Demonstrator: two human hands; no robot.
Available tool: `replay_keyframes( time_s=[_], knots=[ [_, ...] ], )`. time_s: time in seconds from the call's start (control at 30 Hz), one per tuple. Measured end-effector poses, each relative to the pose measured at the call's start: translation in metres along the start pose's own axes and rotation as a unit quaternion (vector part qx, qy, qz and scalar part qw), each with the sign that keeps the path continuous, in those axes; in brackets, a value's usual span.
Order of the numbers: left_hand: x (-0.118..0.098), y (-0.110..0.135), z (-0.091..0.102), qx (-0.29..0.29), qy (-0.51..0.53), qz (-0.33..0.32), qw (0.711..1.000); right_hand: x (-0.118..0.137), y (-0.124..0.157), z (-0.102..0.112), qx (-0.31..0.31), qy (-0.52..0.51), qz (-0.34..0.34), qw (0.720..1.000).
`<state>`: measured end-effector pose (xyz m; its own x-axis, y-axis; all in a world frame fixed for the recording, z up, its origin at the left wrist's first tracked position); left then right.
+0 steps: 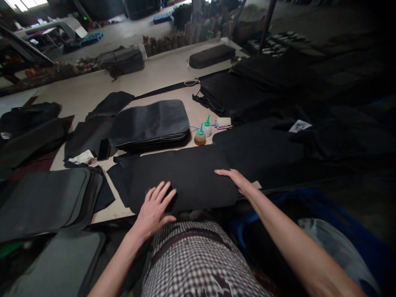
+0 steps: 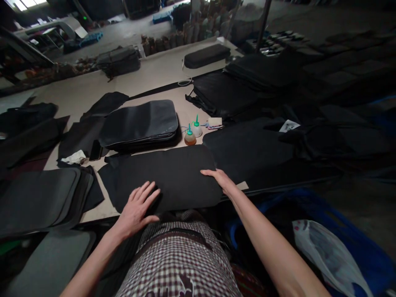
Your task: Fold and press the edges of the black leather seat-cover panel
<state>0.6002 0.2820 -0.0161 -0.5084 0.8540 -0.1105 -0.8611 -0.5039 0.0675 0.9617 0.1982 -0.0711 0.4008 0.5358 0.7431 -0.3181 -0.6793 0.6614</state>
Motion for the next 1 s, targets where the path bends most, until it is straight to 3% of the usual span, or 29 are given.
replay_keyframes(
  time_s=[0.07,0.17,0.23,0.33,0.43,0.53,0.7,0.87,0.93,1.0],
  knots=[
    [0.000,0.006,-0.010,0.040,-0.032,-0.019,0.998,0.003,0.004,0.001,-0.020,0.054,0.018,0.998],
    [0.020,0.018,-0.018,0.060,-0.059,-0.010,0.996,0.006,0.013,0.008,-0.097,0.170,0.052,0.979],
    [0.034,0.024,-0.019,0.060,-0.067,-0.017,0.996,0.007,0.024,0.012,-0.160,0.318,0.114,0.927],
    [0.046,0.029,-0.018,0.052,-0.070,-0.039,0.995,0.003,0.048,0.009,-0.208,0.484,0.269,0.806],
    [0.055,0.028,-0.018,0.045,-0.065,-0.067,0.995,-0.012,0.076,-0.008,-0.197,0.472,0.401,0.760],
    [0.066,0.025,-0.017,0.037,-0.049,-0.105,0.993,-0.035,0.101,-0.041,-0.132,0.442,0.456,0.761],
    [0.088,0.026,-0.014,0.031,0.004,-0.160,0.987,-0.064,0.127,-0.123,-0.031,0.423,0.461,0.780],
    [0.102,0.027,-0.006,0.005,0.018,-0.234,0.972,-0.060,0.132,-0.205,0.037,0.414,0.447,0.792],
    [0.108,0.020,0.000,0.000,0.013,-0.249,0.968,-0.057,0.127,-0.234,0.063,0.409,0.449,0.792],
    [0.114,0.010,0.009,-0.016,-0.006,-0.251,0.968,-0.055,0.114,-0.257,0.070,0.389,0.435,0.809]
  ],
)
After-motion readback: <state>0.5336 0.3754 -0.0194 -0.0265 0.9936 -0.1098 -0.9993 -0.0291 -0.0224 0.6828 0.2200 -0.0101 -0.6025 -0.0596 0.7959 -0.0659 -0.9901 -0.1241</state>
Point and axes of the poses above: each hand's wrist, its own y-axis away from the middle knuckle, its own z-axis out of the back of the hand, x = y × z, the point moved 2 cm from there along -y, towards the middle knuckle, and after that the axes turned 11 degrees about -y, right-handed, at the moved point
